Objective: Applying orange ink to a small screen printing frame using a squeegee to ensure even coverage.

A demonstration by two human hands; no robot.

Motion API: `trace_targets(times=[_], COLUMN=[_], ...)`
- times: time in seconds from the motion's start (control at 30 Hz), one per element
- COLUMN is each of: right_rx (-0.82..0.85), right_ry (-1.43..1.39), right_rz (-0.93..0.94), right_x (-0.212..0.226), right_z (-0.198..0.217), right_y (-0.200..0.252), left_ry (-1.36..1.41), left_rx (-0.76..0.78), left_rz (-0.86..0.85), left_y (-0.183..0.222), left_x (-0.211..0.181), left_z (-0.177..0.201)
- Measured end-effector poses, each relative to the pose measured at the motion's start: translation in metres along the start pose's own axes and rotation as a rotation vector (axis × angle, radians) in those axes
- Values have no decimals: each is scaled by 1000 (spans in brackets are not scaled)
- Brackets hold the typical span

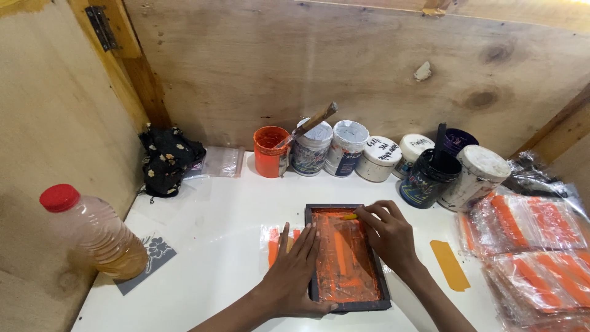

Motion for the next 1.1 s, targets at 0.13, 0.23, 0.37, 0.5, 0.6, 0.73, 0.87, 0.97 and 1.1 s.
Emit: trace_targets(times=[0.13, 0.23, 0.37, 0.5, 0.6, 0.73, 0.87, 0.97, 1.1], right_rx=[142, 231, 251, 293, 308, 300, 304, 360, 407], right_ry=[-30, -81, -91, -46, -25, -64, -42, 24, 2], right_rz=[25, 24, 86, 113, 114, 93, 76, 63, 36], right_x=[-5, -11, -7, -7, -10, -10, -13, -13, -15], right_z=[-27, -47, -52, -58, -62, -63, -68, -71, -77], right_y=[-3, -1, -5, -3, 2, 5, 10, 10, 11], left_ry=[-15, -179, -393, -372, -364, -308, -291, -177, -208], left_rx=[-13, -177, -425, -406, -402, -355, -341, -244, -261], left_rz=[0, -10, 0, -1, -10, -5, -15, -15, -8], left_y=[3, 9, 18, 18, 18, 17, 16, 13, 13], left_x=[-4, -5, -8, -8, -9, -9, -8, -7, -7], left_z=[5, 5, 4, 4, 4, 5, 1, 0, -1])
Point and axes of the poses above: each hand's wrist, its own y-axis away from the middle knuckle, its own z-axis out of the back of the hand, x = y × z, the point moved 8 cm from there along -y, towards the middle knuckle, and after that the axes turned 10 degrees about z, right-handed, at the moved point
